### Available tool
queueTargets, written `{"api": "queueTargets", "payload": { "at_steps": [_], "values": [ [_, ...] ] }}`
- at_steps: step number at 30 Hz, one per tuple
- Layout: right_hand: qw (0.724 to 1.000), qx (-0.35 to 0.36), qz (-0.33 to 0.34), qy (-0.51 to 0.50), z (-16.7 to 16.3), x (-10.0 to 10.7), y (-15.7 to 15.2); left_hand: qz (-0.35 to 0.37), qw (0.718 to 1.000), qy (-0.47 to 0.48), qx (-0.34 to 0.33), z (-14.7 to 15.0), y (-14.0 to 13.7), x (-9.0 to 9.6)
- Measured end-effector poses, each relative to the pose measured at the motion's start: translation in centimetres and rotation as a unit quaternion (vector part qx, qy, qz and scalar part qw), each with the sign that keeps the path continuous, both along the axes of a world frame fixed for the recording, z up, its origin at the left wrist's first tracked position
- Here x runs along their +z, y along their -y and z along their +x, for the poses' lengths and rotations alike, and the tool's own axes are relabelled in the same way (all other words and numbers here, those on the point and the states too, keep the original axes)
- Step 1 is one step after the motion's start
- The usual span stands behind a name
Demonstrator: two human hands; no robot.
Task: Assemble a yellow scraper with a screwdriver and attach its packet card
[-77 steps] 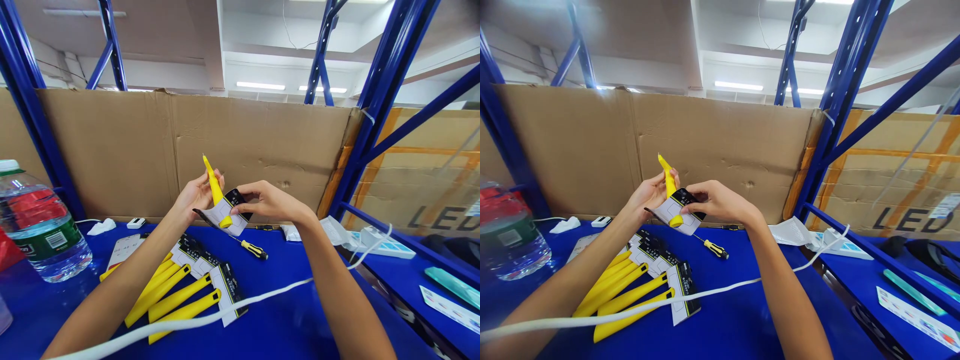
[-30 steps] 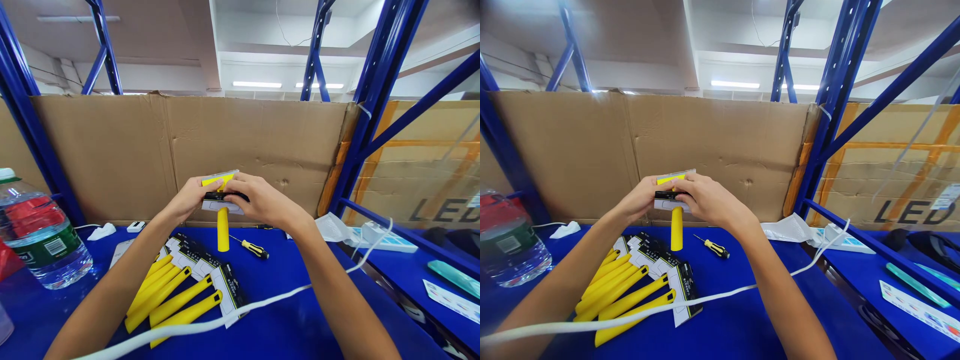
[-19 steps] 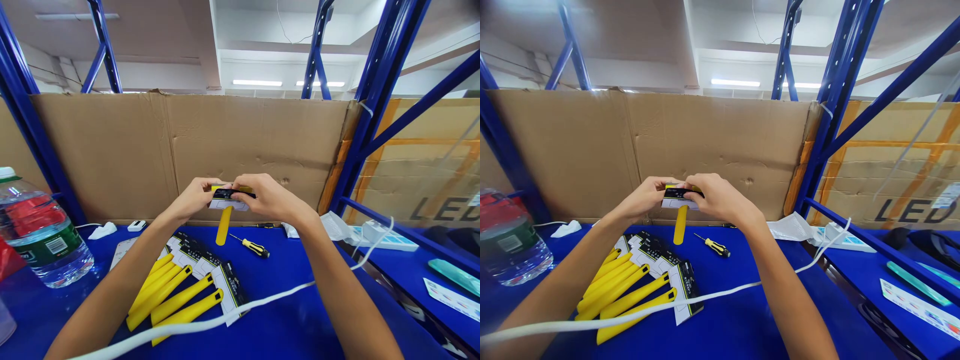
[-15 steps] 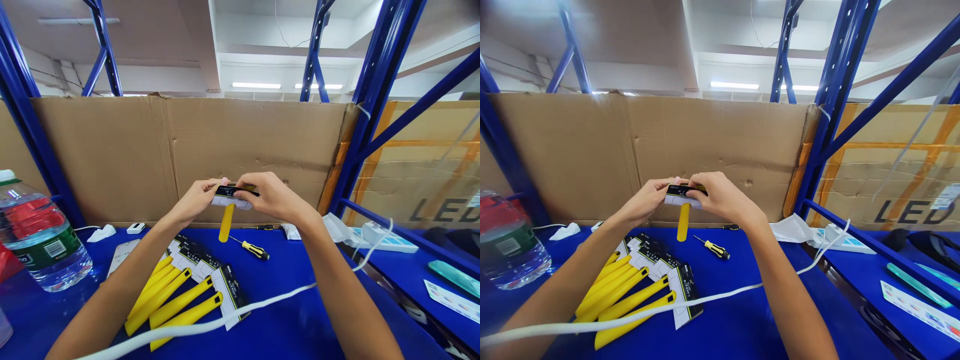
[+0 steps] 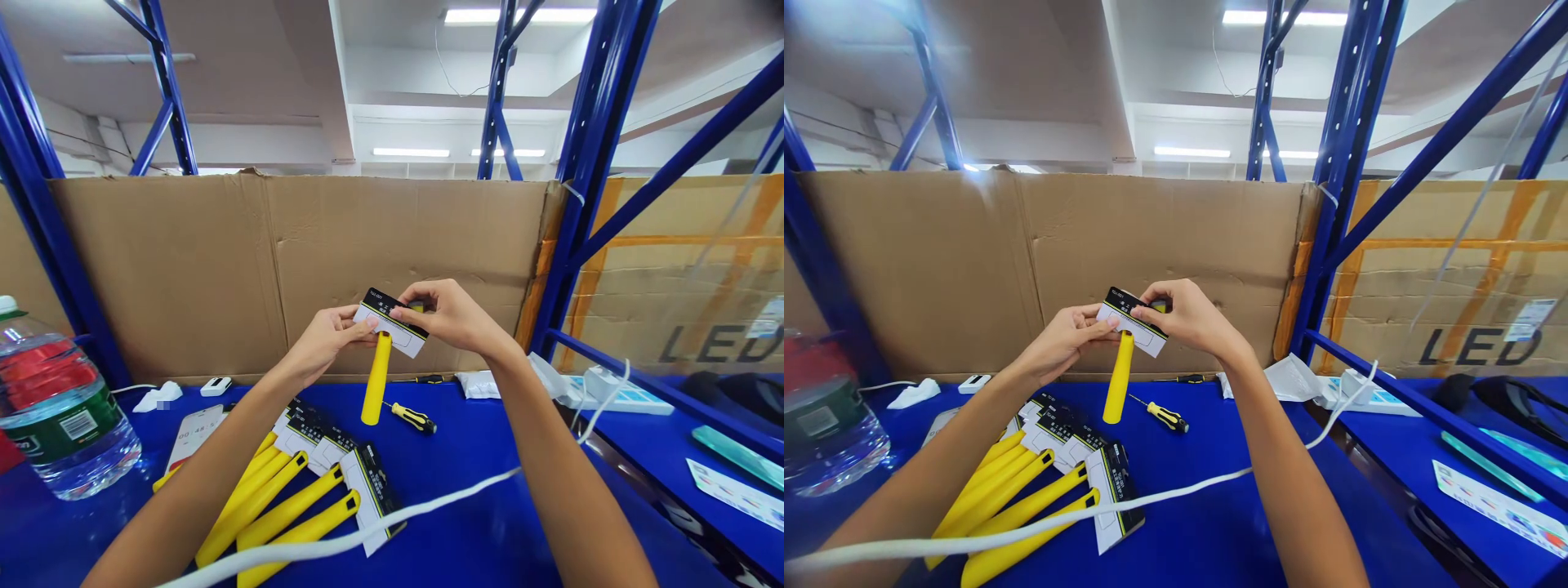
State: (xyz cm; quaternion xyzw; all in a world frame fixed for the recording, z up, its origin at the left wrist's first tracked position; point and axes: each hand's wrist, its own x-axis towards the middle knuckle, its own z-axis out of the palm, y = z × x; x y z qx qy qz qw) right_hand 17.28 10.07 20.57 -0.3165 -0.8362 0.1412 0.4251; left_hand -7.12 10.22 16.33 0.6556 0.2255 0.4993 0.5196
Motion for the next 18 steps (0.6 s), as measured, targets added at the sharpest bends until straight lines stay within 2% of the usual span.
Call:
{"api": "queueTargets", "payload": {
  "at_steps": [6, 11, 14, 18],
  "values": [
    [1.000, 0.016, -0.023, -0.009, 0.4, 0.2, -0.1, -0.005, 0.998, 0.044, 0.038, 0.4, -0.3, -0.5],
    [0.996, 0.054, -0.031, -0.058, 0.6, -0.1, -0.8, 0.002, 0.994, 0.084, 0.072, 0.8, -0.4, -0.9],
    [0.993, 0.064, -0.027, -0.100, 0.6, -0.3, -1.2, -0.013, 0.995, 0.074, 0.070, 1.1, -0.5, -1.1],
    [0.990, 0.059, -0.014, -0.130, 0.6, -0.3, -1.3, -0.024, 0.997, 0.063, 0.034, 1.5, -0.4, -1.6]
  ]
}}
